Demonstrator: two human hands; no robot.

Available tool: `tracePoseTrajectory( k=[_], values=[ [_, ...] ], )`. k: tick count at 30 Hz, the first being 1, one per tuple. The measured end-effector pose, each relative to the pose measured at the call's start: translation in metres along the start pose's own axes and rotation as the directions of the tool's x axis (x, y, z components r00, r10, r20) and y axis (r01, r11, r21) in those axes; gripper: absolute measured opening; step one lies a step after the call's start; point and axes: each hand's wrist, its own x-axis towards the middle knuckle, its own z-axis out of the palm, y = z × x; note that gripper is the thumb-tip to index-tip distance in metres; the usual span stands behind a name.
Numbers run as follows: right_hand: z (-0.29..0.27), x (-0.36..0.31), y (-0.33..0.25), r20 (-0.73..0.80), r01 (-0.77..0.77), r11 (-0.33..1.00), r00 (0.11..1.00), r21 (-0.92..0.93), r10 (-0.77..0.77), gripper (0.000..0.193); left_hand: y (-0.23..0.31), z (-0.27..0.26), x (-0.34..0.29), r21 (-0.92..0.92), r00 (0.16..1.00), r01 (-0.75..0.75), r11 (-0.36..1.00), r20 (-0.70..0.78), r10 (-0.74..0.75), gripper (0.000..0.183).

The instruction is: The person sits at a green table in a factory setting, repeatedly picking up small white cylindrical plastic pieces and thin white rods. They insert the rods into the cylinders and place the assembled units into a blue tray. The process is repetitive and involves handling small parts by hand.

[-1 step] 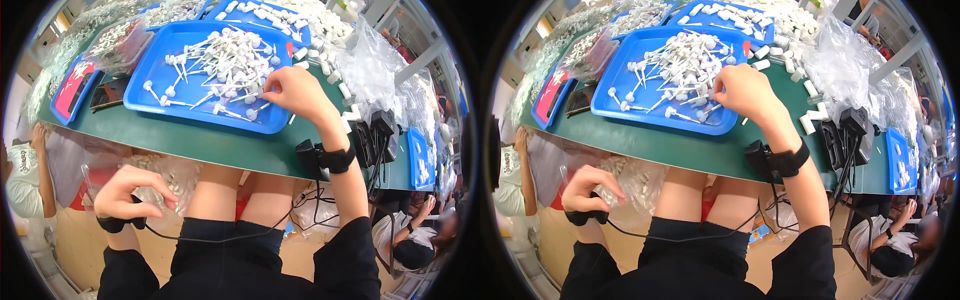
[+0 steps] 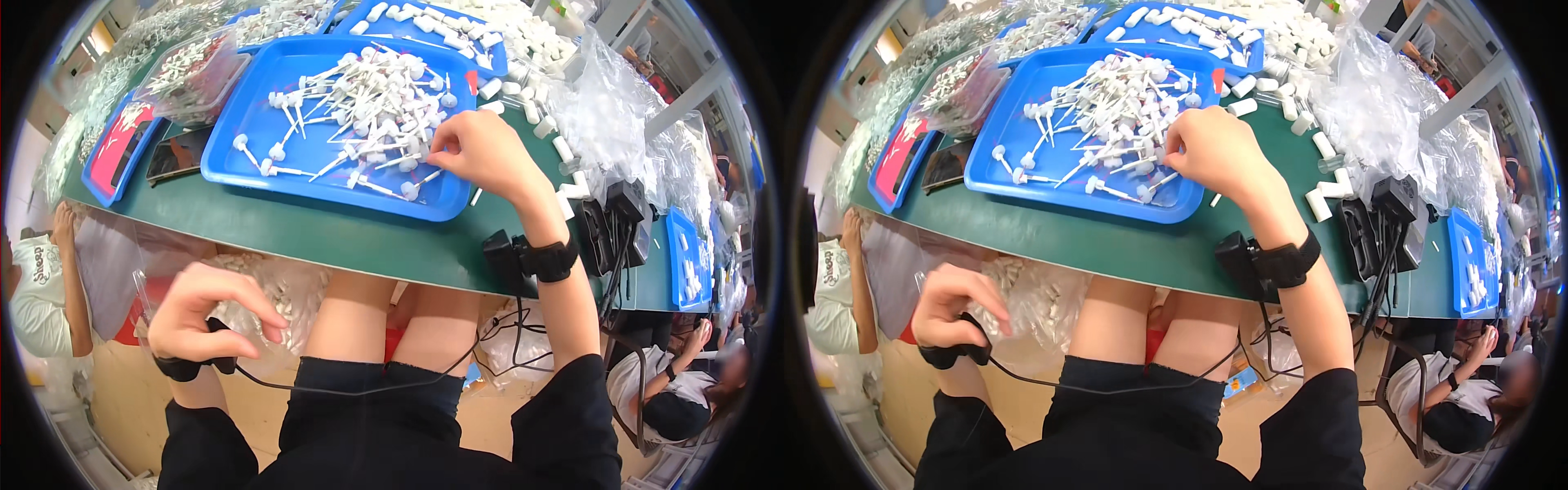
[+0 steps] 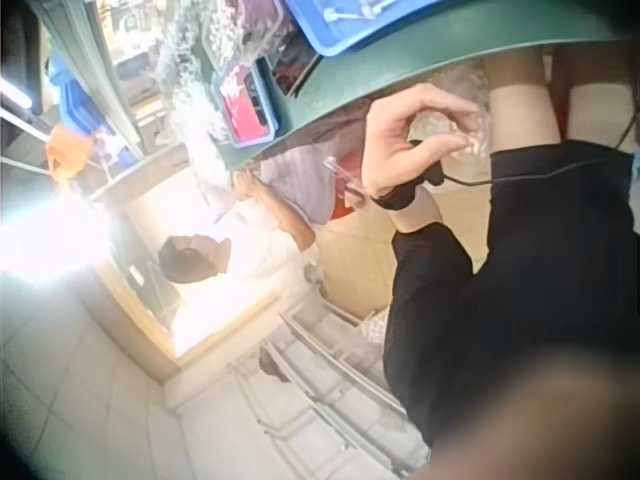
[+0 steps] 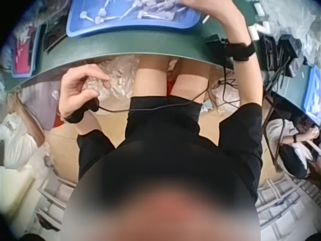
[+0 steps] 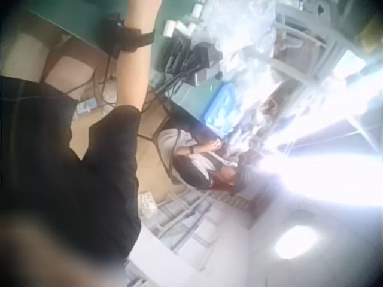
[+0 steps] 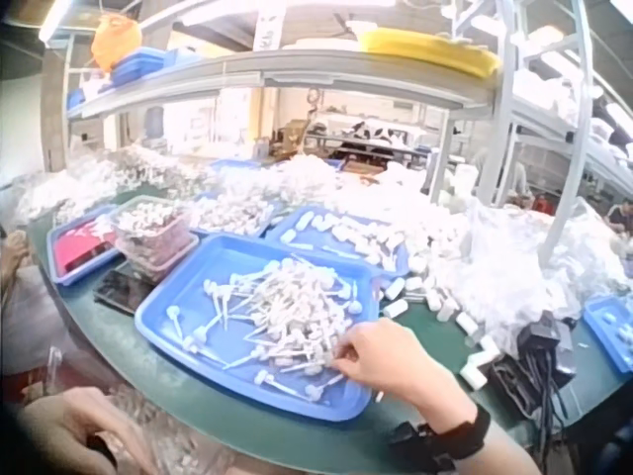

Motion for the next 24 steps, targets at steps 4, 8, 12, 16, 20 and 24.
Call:
tracePoseTrajectory(
  k=[4, 8, 12, 16, 20, 24],
  values=[
    [0.003, 0.001, -0.003, -0.017, 0.005, 1.0, 1.0, 0.024, -0.005, 0.022, 0.021, 0.001, 0.033, -0.102, 0.951, -0.052, 0.993, -0.31, 0.018, 0.024],
    [0.008, 0.001, 0.005, -0.075, 0.01, 0.999, 0.997, 0.035, -0.007, 0.021, 0.008, -0.013, 0.111, -0.052, 0.959, -0.044, 0.998, -0.283, 0.027, 0.017],
    [0.006, 0.0, 0.012, -0.055, -0.037, 0.976, 0.997, 0.214, 0.05, 0.018, -0.012, -0.028, 0.167, -0.318, 0.953, -0.146, 0.937, -0.298, 0.047, 0.022],
    [-0.002, -0.002, 0.016, -0.088, -0.07, 0.852, 0.987, 0.519, 0.134, 0.019, -0.031, -0.03, 0.201, -0.31, 0.96, -0.179, 0.934, -0.262, 0.097, 0.022],
    [0.003, 0.001, 0.031, -0.004, -0.072, 0.36, 0.979, 0.93, 0.206, 0.021, -0.036, -0.01, 0.215, 0.023, 0.973, -0.185, 0.983, -0.14, 0.186, 0.025],
    [0.006, -0.001, 0.026, 0.037, -0.094, 0.326, 0.984, 0.941, 0.177, 0.026, -0.056, -0.008, 0.22, 0.262, 0.873, -0.429, 0.864, -0.127, 0.472, 0.023]
  ],
)
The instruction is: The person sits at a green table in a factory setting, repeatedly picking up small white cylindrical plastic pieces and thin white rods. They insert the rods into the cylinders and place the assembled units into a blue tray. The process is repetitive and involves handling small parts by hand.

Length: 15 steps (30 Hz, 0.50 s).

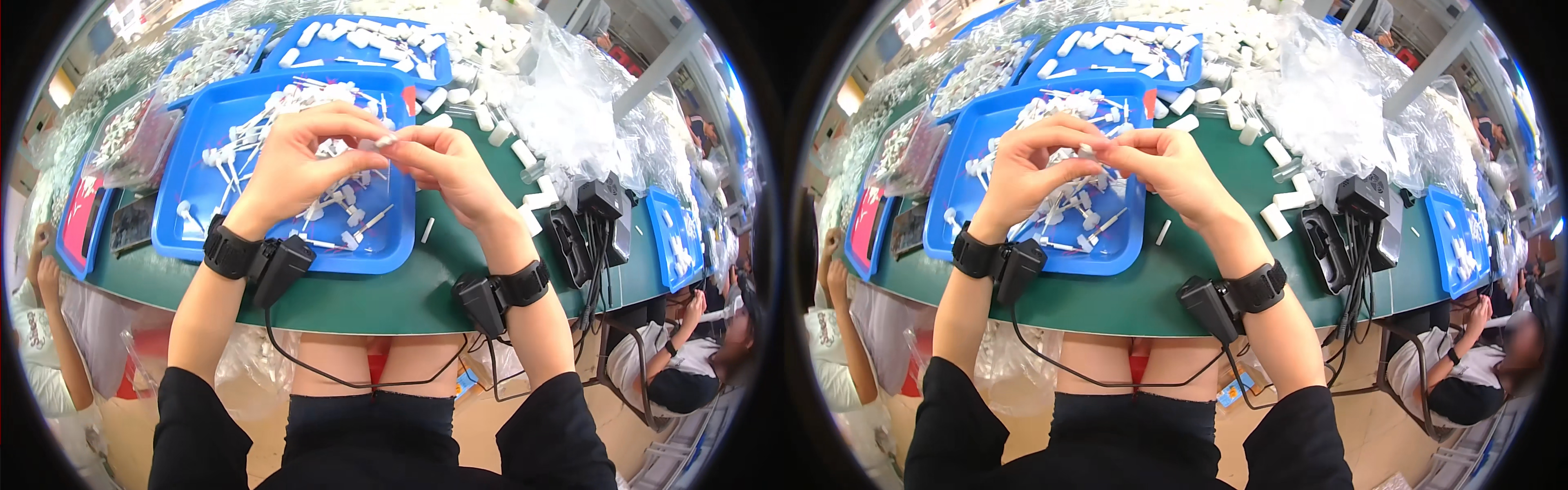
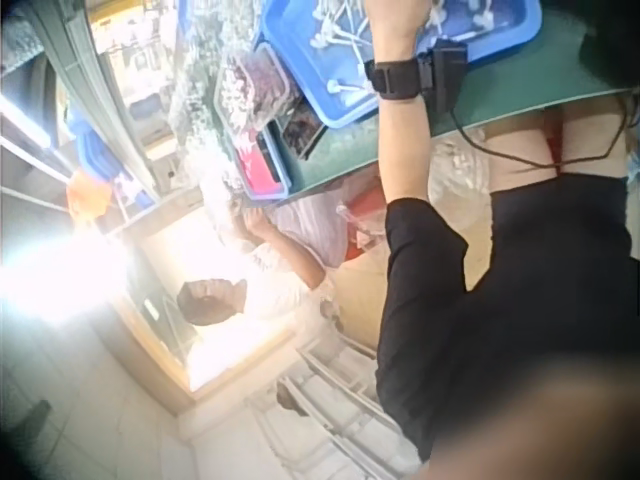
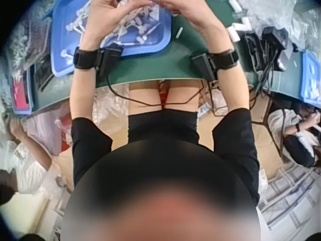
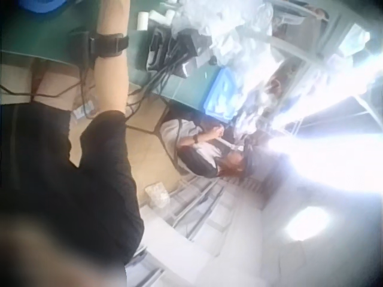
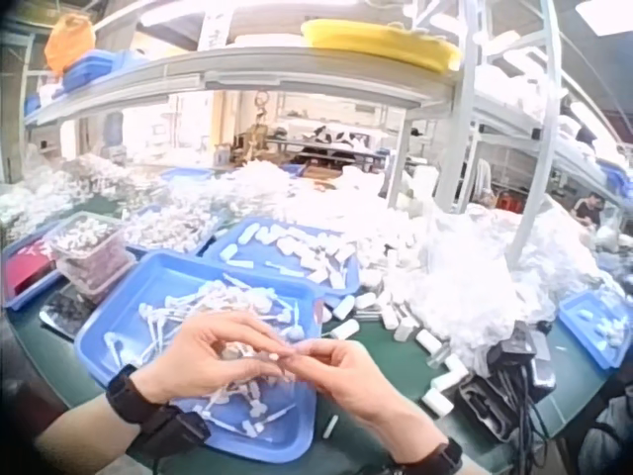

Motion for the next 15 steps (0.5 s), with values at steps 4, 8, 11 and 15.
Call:
tracePoseTrajectory(
  k=[4, 8, 11, 15],
  values=[
    [-0.011, 0.004, -0.005, -0.123, 0.103, 0.985, 0.985, -0.142, -0.121, 0.031, 0.003, 0.002, -0.006, -0.327, 0.942, 0.225, 0.918, -0.168, -0.291, 0.022],
    [-0.069, 0.005, 0.0, -0.484, -0.222, 0.467, 0.662, -0.856, -0.573, 0.029, 0.002, 0.001, -0.007, -0.382, 0.926, 0.241, 0.892, -0.185, -0.33, 0.017],
    [-0.098, 0.001, 0.014, -0.435, -0.372, 0.242, 0.626, -0.896, -0.647, 0.026, 0.006, 0.003, -0.007, -0.458, 0.926, 0.272, 0.846, -0.113, -0.359, 0.015],
    [-0.094, 0.008, 0.015, -0.515, -0.355, 0.399, 0.739, -0.846, -0.434, 0.026, 0.007, 0.003, -0.009, -0.452, 0.932, 0.239, 0.859, -0.141, -0.334, 0.017]
  ],
)
